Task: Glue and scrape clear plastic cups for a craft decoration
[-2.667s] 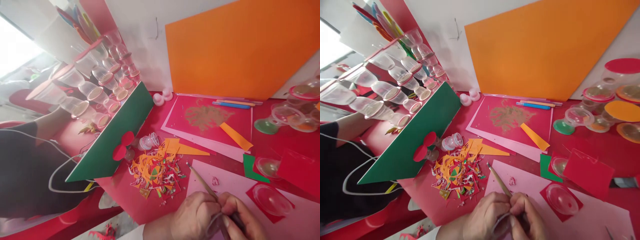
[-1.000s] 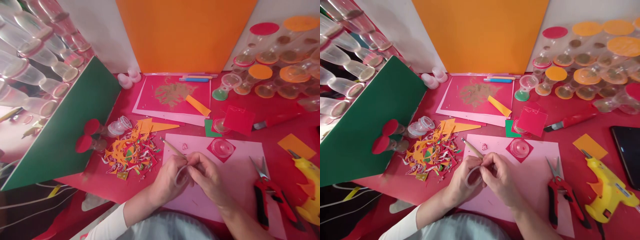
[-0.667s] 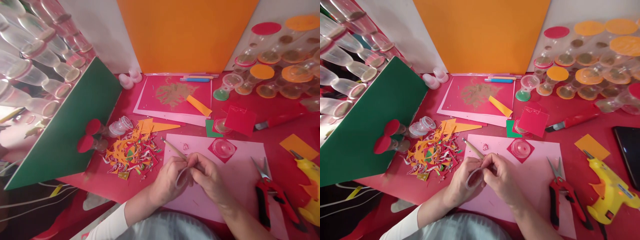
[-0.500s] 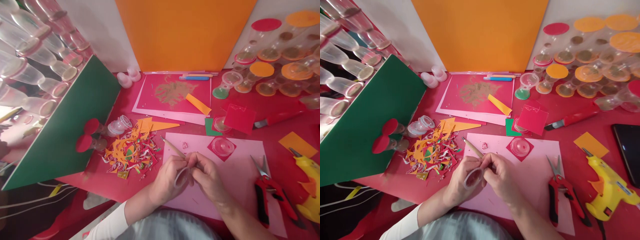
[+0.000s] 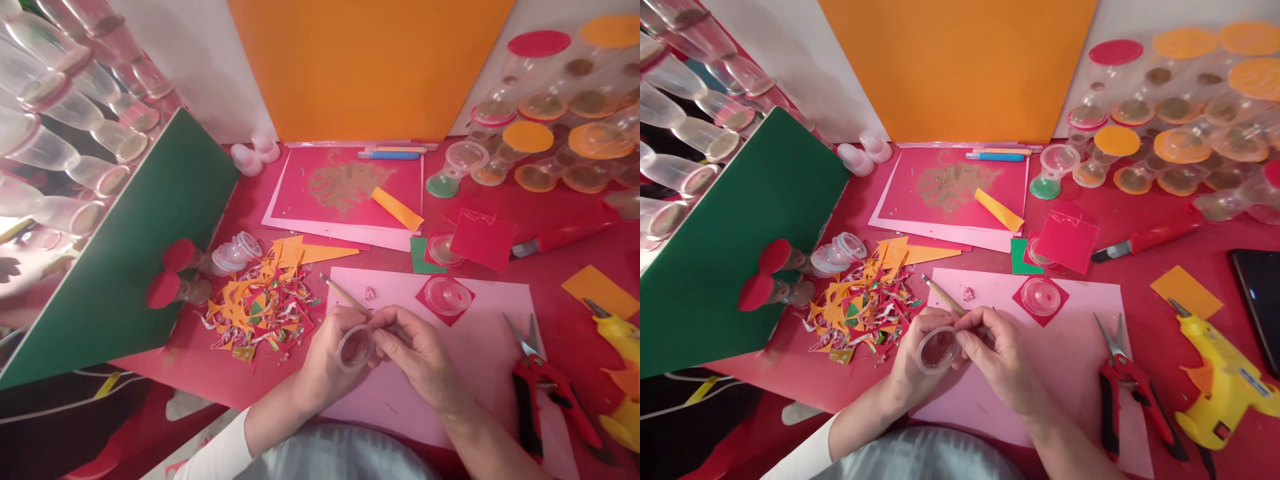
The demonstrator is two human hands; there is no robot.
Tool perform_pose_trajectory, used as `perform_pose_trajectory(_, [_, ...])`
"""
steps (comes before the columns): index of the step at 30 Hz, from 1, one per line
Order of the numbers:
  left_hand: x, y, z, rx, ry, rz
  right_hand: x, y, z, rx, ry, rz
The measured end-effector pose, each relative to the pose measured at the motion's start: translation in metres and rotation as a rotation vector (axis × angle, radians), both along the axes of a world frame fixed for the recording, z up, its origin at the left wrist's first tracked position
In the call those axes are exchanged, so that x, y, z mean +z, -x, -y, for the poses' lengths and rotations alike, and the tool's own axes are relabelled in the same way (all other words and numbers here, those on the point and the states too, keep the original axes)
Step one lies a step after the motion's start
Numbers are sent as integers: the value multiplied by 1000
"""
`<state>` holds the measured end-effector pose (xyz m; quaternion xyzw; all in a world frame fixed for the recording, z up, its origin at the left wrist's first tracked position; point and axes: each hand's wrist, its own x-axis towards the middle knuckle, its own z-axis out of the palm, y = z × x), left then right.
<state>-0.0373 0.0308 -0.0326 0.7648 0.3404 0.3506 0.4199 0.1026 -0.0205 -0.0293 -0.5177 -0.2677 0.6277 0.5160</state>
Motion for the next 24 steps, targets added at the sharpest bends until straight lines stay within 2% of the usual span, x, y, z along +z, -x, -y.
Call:
perform_pose_trajectory(3, [-4, 4, -1, 19, -237, -17, 3, 1, -1, 4, 22, -1])
perform_pose_trajectory(5, [-5, 6, 0, 27, -334, -58, 5, 2, -2, 2, 14, -2])
perform_pose_trajectory(13, [-7, 8, 5, 49, -410, -115, 3, 4, 1, -43, -55, -23])
perform_pose_trajectory(19, [-6, 7, 4, 63, -380, -49, -1, 6, 2, -55, -78, -100])
perform_pose_trajectory(21, [-4, 5, 3, 55, -301, 30, -1, 5, 3, -39, -67, -84])
perform_pose_trajectory(24, [0, 1, 1, 47, -97, 141, -2, 5, 3, -49, -23, -15])
